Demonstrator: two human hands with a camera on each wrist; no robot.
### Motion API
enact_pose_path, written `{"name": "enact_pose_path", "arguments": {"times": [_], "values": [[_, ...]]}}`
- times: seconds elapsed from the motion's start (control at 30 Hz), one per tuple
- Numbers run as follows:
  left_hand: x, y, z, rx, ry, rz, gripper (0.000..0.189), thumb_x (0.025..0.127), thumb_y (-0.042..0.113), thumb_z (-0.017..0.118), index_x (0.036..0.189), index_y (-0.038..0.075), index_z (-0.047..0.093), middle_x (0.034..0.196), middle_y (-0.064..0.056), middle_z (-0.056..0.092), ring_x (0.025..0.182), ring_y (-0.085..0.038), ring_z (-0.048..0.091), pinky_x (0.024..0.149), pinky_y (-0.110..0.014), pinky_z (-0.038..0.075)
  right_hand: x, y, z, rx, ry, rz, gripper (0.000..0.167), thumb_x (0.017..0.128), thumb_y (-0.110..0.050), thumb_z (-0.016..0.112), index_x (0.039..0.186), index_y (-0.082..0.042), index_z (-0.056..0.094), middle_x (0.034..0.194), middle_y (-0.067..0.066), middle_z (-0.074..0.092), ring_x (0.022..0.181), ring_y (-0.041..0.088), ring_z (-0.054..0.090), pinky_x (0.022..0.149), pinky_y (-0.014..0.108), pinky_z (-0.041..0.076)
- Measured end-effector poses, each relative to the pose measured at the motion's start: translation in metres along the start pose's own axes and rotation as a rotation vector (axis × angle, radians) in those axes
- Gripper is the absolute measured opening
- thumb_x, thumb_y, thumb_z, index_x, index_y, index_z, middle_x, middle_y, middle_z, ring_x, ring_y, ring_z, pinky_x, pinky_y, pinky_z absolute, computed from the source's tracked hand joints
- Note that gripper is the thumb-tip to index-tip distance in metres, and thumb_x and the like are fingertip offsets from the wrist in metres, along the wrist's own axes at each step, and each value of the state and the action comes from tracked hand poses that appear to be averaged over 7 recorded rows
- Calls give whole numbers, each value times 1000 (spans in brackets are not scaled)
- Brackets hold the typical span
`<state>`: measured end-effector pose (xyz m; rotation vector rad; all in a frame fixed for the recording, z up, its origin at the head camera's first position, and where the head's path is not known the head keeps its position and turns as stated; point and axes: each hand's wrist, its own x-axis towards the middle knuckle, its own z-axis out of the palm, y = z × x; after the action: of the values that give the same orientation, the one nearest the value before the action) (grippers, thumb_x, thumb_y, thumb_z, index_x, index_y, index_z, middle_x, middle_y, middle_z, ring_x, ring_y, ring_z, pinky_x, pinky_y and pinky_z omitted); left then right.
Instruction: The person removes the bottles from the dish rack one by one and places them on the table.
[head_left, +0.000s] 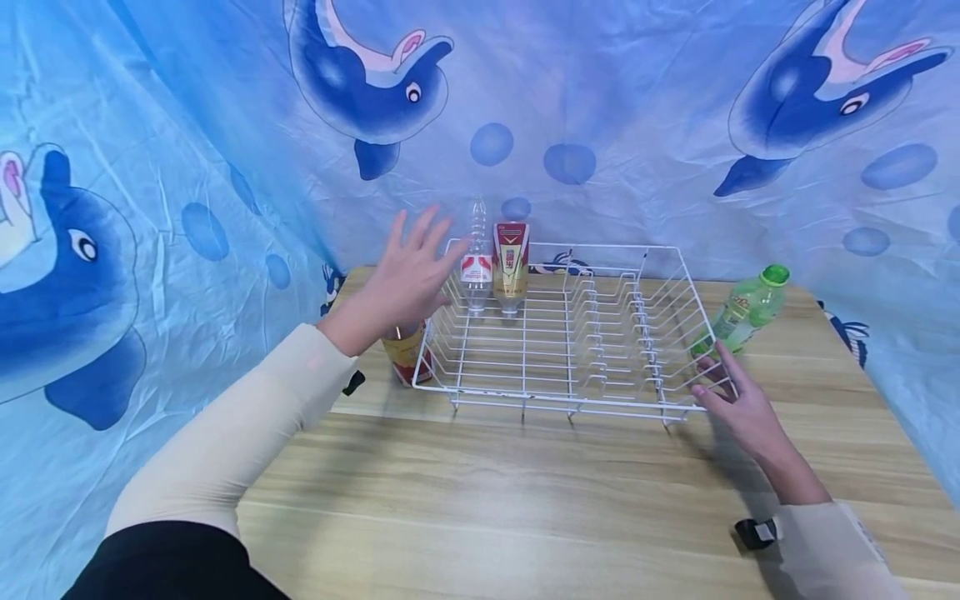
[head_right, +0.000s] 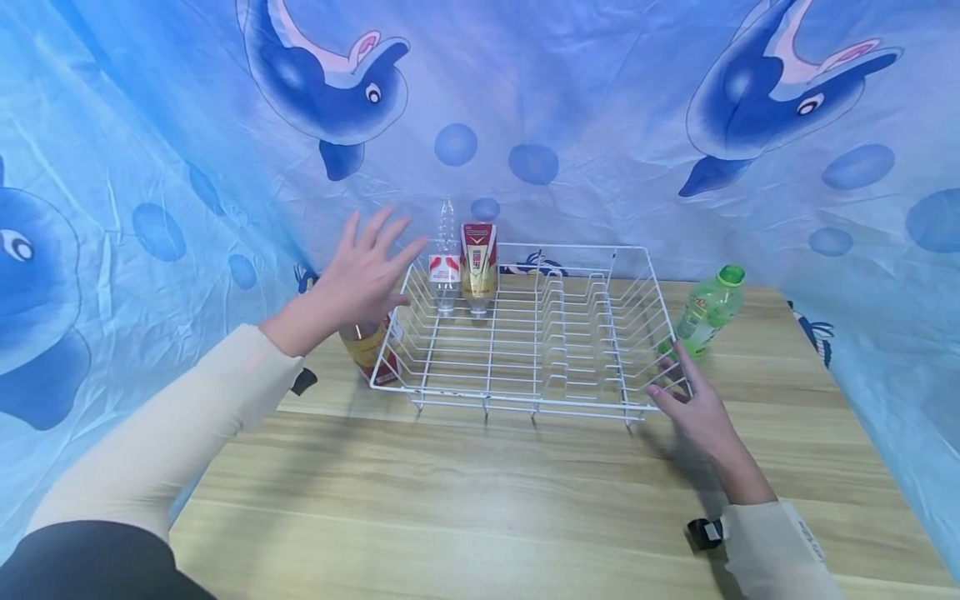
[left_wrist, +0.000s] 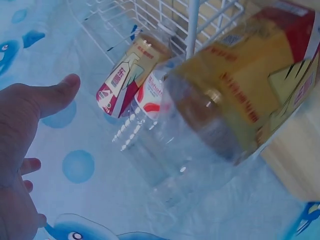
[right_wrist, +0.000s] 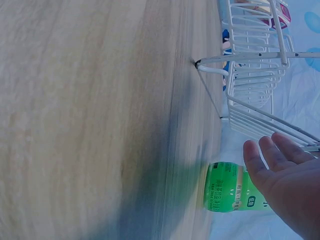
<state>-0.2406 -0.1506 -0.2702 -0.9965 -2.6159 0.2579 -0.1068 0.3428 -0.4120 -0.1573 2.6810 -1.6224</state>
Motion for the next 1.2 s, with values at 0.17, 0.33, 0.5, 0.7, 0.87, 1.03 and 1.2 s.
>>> {"name": "enact_pose_path", "arguments": {"times": [0.17,0.33,0.5,0.7,0.87,1.03,1.2], "values": [[13,-5,-1,144,86,113,91,76,34,88,152,12,41,156,-27,30,146,-46,20,112,-72,21,3,1,3,38,2,-18,83,101,-8,60,162,-6,3,143,39,39,114,-8,48,87,7,45],[25,-10,-3,275,22,168,81,86,25,78,155,14,38,158,-25,27,147,-43,18,113,-70,21,8,1,5,46,1,-16,83,101,-9,61,162,-8,5,145,38,39,118,-3,48,87,8,47],[36,-12,-4,347,-42,225,81,87,24,77,156,15,36,160,-24,26,149,-42,17,115,-69,18,8,0,6,65,1,-30,83,100,-5,61,162,-7,6,144,39,39,117,-3,50,86,9,48],[50,-13,-5,422,-74,336,83,87,20,78,157,15,34,159,-23,29,149,-42,19,119,-64,15,9,2,5,72,6,-34,83,100,-4,60,162,-7,6,144,40,39,113,-7,49,85,9,49],[63,-13,-5,462,-68,460,81,90,15,75,158,12,30,161,-23,26,149,-40,22,121,-56,18,7,2,3,67,4,-24,83,100,-5,60,162,-7,5,145,39,38,114,-8,49,85,10,49],[74,-15,-4,506,12,599,73,94,17,71,157,10,33,159,-19,33,147,-38,29,121,-49,23,4,1,1,66,-2,-7,83,101,-6,60,162,-8,4,146,39,37,116,-6,48,86,10,48],[82,-16,-3,540,29,703,64,96,10,67,154,6,39,154,-16,42,144,-36,35,120,-45,27,1,1,1,74,5,-7,83,101,-6,60,162,-8,4,146,39,36,116,-6,47,85,10,49]]}}
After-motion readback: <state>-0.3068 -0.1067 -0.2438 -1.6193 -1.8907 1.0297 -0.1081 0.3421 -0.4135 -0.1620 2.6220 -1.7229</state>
